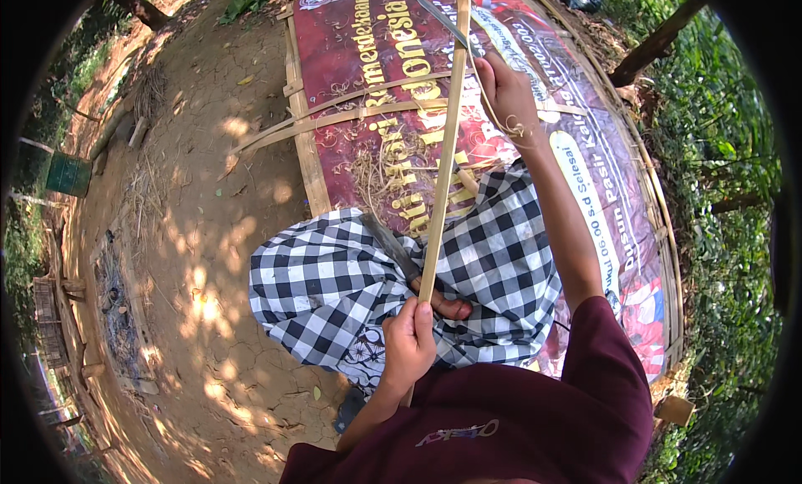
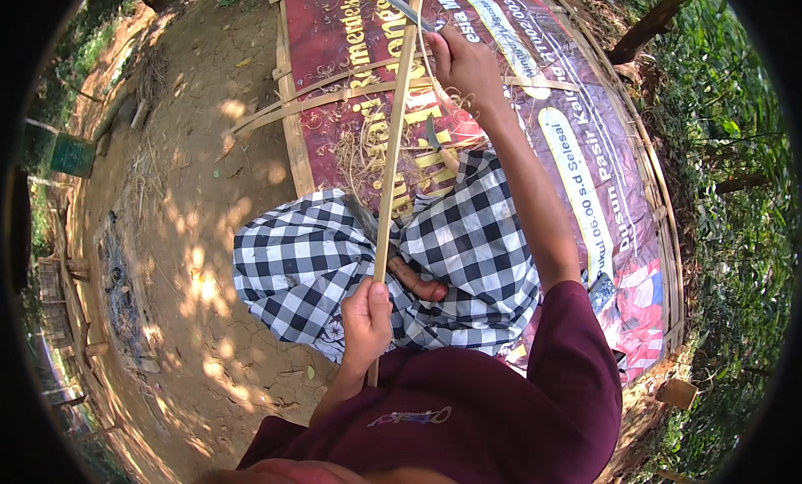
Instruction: The person carves a strip of bamboo using a knife, shaving off thin pieces to shape and taper it.
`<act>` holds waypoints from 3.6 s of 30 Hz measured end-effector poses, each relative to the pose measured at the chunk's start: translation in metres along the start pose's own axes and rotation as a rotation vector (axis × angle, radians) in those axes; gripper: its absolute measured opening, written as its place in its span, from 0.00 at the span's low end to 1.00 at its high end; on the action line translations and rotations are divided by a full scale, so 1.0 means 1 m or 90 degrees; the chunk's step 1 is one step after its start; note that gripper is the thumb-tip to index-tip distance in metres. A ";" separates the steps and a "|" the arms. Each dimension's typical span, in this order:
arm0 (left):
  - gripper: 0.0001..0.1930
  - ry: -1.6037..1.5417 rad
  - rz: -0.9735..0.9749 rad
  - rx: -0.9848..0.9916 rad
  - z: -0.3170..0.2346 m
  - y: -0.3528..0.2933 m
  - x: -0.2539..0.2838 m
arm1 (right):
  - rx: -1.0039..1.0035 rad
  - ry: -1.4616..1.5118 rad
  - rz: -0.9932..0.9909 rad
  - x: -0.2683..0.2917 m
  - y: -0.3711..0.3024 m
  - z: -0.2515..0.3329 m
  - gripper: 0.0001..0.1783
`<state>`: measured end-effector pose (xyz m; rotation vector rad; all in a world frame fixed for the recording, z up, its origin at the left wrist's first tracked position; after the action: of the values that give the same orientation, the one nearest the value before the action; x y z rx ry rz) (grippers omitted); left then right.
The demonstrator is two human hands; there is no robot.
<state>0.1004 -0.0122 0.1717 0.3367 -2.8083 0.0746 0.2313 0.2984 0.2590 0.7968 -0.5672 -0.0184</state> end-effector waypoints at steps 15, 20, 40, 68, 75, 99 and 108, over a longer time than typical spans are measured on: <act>0.16 0.063 0.026 -0.045 -0.009 -0.002 -0.012 | -0.401 0.642 0.035 -0.005 -0.063 -0.004 0.16; 0.15 0.058 0.031 -0.036 -0.005 -0.005 -0.012 | -0.444 0.677 0.041 -0.003 -0.071 -0.001 0.17; 0.11 -0.017 0.045 -0.066 -0.026 -0.015 -0.014 | 0.178 -0.232 -0.083 0.067 0.067 -0.063 0.15; 0.15 -0.326 0.290 -0.030 -0.089 0.054 -0.037 | -0.039 0.448 -0.081 0.093 0.057 0.016 0.18; 0.15 -0.314 0.290 -0.058 -0.096 0.056 -0.041 | -0.181 0.623 -0.009 0.104 0.054 0.009 0.17; 0.19 -0.315 0.280 -0.062 -0.068 0.106 -0.012 | 0.099 0.064 0.094 0.060 0.015 0.045 0.11; 0.20 -0.316 0.282 -0.008 -0.028 0.039 -0.006 | 0.111 -0.185 0.023 0.072 0.034 0.009 0.18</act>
<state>0.1050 0.0295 0.1954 -0.3240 -3.3184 0.0785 0.2821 0.3007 0.3212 0.9608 -0.8666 -0.0520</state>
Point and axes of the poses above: each hand's wrist, its own y-axis towards the middle knuckle, its own x-axis out of the back of the hand, z = x × y, the point moved 6 cm from there along y, towards the middle knuckle, and after that the axes turned 6 degrees about y, right-handed, at the moved point
